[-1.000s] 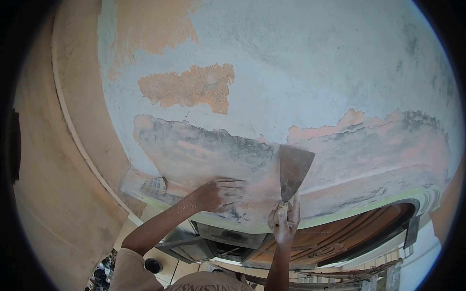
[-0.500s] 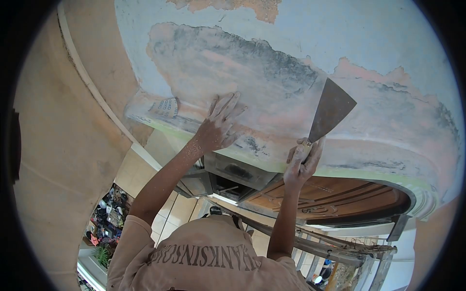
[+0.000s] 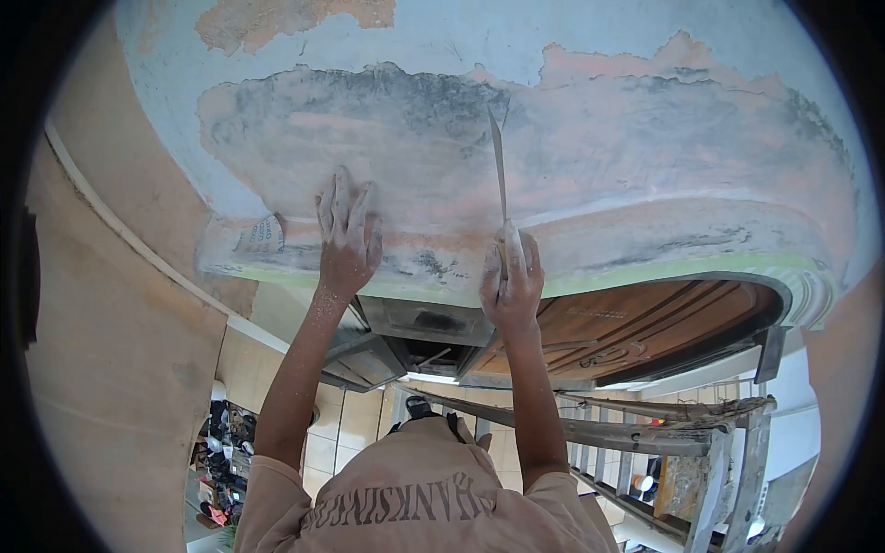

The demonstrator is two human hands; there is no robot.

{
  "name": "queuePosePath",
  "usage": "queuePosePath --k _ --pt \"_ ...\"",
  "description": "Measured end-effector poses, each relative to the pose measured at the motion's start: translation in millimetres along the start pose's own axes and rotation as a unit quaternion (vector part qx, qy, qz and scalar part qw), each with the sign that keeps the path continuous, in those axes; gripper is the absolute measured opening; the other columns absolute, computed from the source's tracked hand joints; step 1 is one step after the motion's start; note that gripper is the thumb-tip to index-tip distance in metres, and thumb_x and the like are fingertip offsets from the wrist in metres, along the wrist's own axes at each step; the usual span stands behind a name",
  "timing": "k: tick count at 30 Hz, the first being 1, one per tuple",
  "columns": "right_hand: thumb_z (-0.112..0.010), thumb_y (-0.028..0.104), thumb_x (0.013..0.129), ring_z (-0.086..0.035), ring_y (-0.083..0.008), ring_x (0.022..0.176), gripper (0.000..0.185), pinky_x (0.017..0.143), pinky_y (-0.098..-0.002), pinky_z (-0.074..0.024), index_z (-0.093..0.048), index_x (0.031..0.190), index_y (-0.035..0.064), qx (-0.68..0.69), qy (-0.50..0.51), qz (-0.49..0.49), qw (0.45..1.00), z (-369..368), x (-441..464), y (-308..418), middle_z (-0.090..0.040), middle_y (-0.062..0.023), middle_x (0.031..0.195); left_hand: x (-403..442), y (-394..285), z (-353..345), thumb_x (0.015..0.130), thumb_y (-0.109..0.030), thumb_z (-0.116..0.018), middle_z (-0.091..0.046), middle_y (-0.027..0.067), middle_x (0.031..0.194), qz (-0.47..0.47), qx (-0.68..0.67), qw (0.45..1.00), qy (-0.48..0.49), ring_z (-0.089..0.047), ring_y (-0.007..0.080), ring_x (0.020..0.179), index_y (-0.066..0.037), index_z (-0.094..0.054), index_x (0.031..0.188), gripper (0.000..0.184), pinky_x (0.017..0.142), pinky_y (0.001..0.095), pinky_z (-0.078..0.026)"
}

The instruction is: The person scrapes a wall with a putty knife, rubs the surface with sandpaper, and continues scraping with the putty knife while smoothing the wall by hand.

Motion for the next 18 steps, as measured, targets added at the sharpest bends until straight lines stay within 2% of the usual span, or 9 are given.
queuePosePath --k 2,8,11,12,16,18 --pt "-0.053 -0.005 0.084 -0.057 -0.0286 0.074 0.047 0.061 -0.0364 -0.0476 -0.040 0.129 -0.0076 -0.010 -0.006 0.013 1.000 1.8 -1.1 1.2 -0.056 -0.0207 0.092 1.4 -1.7 0.2 0.086 -0.019 -0.055 -0.023 0.0267 0.146 -0.006 0.001 1.000 0.007 -0.024 0.0454 0.133 -0.007 -0.040 0.136 0.054 0.107 0.0605 -0.019" --pt "-0.050 -0.005 0.087 -0.057 -0.0246 0.074 0.046 0.060 -0.0335 -0.0472 -0.036 0.131 -0.0080 0.100 -0.085 -0.144 0.981 15.2 -17.8 -29.8 -0.056 -0.0207 0.093 2.8 -6.5 -3.1 0.084 -0.025 -0.060 -0.023 0.0275 0.146 -0.011 0.000 1.000 0.027 -0.025 0.0456 0.132 -0.006 -0.040 0.136 0.059 0.107 0.0597 -0.019" --pt "-0.050 -0.004 0.086 -0.057 -0.0249 0.074 0.046 0.061 -0.0334 -0.0474 -0.036 0.130 -0.0079 0.034 -0.044 -0.058 0.997 10.8 -10.0 -12.5 -0.056 -0.0214 0.094 3.7 -8.2 -2.6 0.083 -0.026 -0.061 -0.023 0.0282 0.145 -0.018 0.000 1.000 0.025 -0.026 0.0461 0.132 -0.006 -0.040 0.136 0.061 0.107 0.0591 -0.021" --pt "-0.051 -0.004 0.085 -0.057 -0.0280 0.075 0.047 0.062 -0.0355 -0.0481 -0.037 0.130 -0.0077 0.015 -0.039 -0.024 0.999 10.0 -7.2 -5.7 -0.056 -0.0223 0.094 2.7 -9.2 -3.3 0.083 -0.026 -0.062 -0.024 0.0285 0.145 -0.022 -0.001 0.999 0.024 -0.026 0.0463 0.132 -0.005 -0.040 0.136 0.061 0.107 0.0589 -0.021" --pt "-0.053 -0.005 0.082 -0.058 -0.0348 0.078 0.046 0.064 -0.0401 -0.0488 -0.042 0.127 -0.0069 -0.007 -0.021 0.011 1.000 6.1 -4.3 2.3 -0.057 -0.0225 0.094 3.1 -9.5 -1.2 0.083 -0.025 -0.062 -0.023 0.0295 0.145 -0.025 0.000 1.000 0.017 -0.027 0.0471 0.131 -0.005 -0.038 0.137 0.063 0.106 0.0582 -0.023" --pt "-0.053 -0.005 0.082 -0.058 -0.0343 0.077 0.046 0.063 -0.0398 -0.0489 -0.042 0.127 -0.0064 -0.005 -0.017 0.005 1.000 3.7 -5.8 0.8 -0.057 -0.0224 0.094 3.6 -10.3 0.4 0.082 -0.024 -0.063 -0.023 0.0300 0.145 -0.025 0.005 1.000 0.018 -0.027 0.0475 0.131 -0.004 -0.038 0.137 0.064 0.106 0.0581 -0.023"
Point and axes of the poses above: each hand's wrist, its own x-axis towards the middle knuckle, its own z-axis out of the back of the hand, y = z × x, the point moved 10 cm from there along x, towards the middle knuckle
